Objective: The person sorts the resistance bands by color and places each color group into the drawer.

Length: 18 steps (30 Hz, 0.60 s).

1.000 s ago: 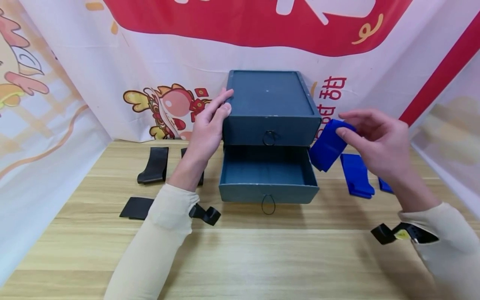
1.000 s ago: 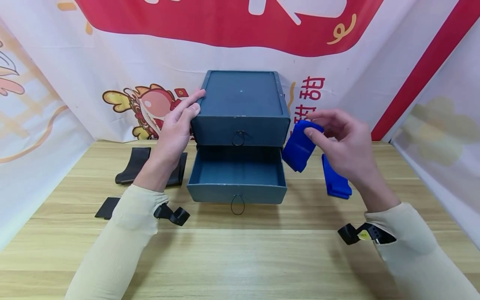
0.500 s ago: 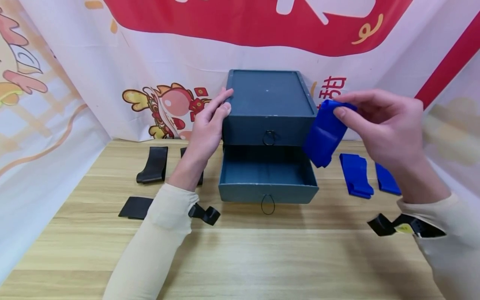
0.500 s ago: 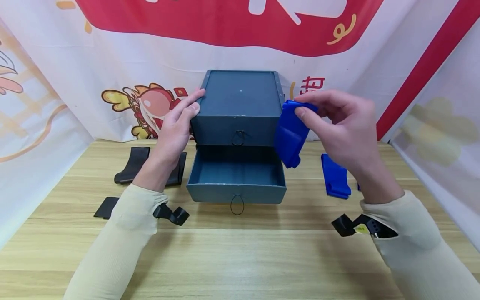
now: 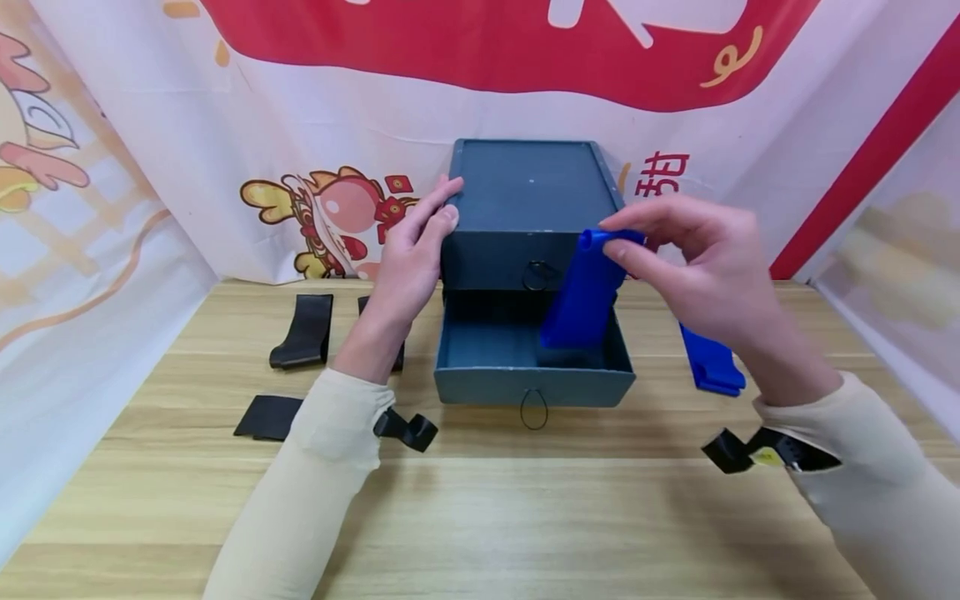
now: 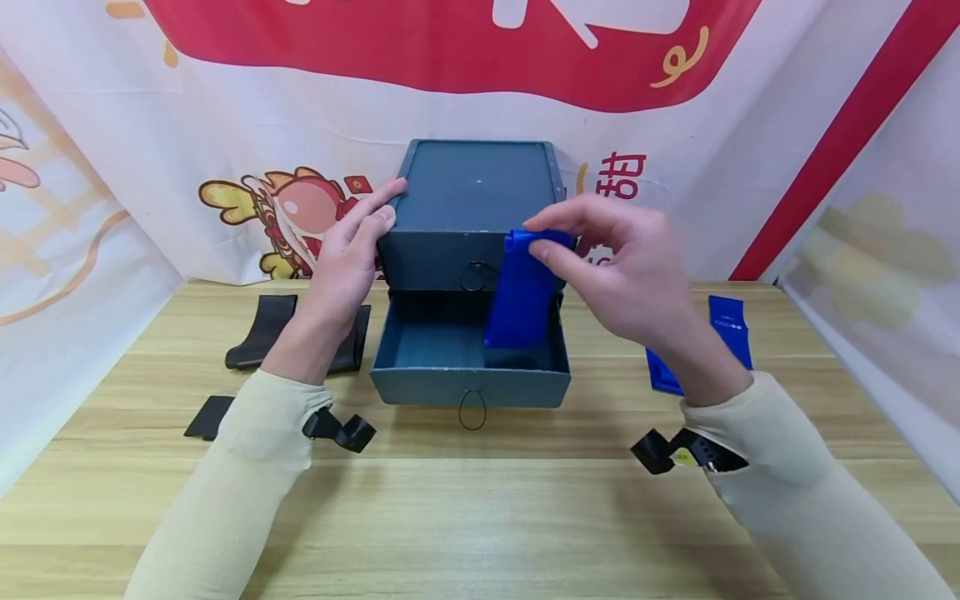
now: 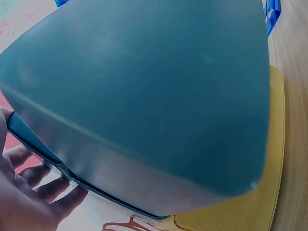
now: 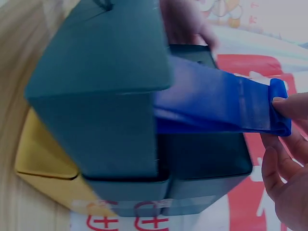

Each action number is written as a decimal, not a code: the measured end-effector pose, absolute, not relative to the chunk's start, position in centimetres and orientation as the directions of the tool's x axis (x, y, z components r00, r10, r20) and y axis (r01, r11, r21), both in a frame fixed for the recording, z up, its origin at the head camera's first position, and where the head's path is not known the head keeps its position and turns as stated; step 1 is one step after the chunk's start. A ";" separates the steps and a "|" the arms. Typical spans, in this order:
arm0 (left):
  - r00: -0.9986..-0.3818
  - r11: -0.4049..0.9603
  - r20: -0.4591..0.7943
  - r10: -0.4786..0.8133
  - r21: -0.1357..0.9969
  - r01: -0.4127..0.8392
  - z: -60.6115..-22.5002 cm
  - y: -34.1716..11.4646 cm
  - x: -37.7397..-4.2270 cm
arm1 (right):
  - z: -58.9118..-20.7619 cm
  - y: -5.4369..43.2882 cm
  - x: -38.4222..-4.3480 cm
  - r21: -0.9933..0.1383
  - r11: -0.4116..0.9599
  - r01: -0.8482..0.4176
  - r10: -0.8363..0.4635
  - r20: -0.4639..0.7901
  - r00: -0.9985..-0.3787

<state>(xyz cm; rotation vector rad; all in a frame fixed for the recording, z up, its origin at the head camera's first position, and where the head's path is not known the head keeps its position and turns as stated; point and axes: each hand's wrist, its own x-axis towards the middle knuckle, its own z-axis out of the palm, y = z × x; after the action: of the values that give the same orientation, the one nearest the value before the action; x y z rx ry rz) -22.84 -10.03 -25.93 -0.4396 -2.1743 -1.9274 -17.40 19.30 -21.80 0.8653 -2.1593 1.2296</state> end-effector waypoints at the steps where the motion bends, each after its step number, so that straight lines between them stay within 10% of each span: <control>1: -0.935 0.104 0.343 0.086 0.930 0.351 -25.9 -10.0 -22.8 | -22.0 19.2 -17.5 -0.554 0.401 -0.729 -0.280 0.684 -0.674; 18: -0.933 0.095 0.350 0.084 0.929 0.357 -26.0 -10.0 -22.8 | -24.9 20.4 -15.4 -0.539 0.523 -0.660 -0.420 0.511 -0.750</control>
<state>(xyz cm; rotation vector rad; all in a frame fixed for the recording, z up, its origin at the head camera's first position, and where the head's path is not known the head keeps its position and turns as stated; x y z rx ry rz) -22.84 -9.95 -25.95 -0.4439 -2.1598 -1.9333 -15.43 20.35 -24.91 0.8996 -2.4492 1.0664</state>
